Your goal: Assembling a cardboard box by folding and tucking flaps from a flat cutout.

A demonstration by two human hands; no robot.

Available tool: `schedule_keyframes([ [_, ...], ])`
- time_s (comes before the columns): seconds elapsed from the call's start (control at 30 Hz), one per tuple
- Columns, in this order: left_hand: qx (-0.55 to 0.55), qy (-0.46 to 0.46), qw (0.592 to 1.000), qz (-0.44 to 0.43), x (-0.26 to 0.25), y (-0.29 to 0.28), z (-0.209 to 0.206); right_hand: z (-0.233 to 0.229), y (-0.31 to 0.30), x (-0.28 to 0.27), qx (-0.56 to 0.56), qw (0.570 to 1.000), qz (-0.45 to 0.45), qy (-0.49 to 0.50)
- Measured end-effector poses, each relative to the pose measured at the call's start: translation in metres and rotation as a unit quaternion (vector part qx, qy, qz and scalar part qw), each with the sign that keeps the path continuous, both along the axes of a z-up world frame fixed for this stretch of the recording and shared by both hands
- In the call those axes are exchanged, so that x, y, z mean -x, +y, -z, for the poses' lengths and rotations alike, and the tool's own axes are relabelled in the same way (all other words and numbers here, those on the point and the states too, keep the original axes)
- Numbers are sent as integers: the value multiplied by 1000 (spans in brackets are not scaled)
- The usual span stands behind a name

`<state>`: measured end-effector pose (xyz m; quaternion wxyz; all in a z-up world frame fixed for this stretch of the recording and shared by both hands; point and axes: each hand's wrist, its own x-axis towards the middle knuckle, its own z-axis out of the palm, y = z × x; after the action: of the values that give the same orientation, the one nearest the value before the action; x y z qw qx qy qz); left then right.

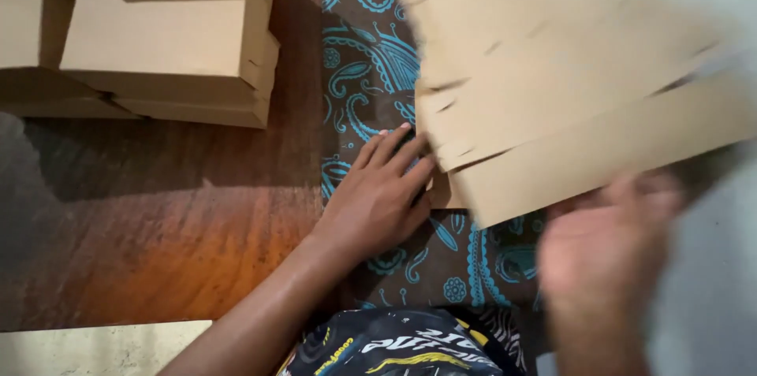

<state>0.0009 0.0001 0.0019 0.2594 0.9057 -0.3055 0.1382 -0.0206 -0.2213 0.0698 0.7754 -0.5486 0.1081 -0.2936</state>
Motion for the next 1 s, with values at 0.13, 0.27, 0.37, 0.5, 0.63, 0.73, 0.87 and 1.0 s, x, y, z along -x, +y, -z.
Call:
schedule_keyframes([
  [0.13,96,34,995,2,-5,5,-9,31,40,33,-158,967,6,202],
  [0.27,240,174,953,-66,-5,6,-24,34,41,38,-226,948,-39,222],
  [0.37,348,273,887,-134,-1,12,-27,7,50,29,-198,943,-47,264],
  [0.5,436,231,859,-139,-5,27,-16,57,35,35,-165,949,-105,249],
  [0.63,481,292,810,-163,-7,34,-20,54,42,38,-122,940,-151,280],
  [0.73,503,304,803,-100,-8,37,-6,53,42,38,-99,939,-171,280],
  [0.87,450,393,802,-27,-5,42,-6,7,51,30,-25,889,-208,408],
  [1.0,421,381,823,-21,-8,46,-2,-11,-18,13,416,659,-478,405],
])
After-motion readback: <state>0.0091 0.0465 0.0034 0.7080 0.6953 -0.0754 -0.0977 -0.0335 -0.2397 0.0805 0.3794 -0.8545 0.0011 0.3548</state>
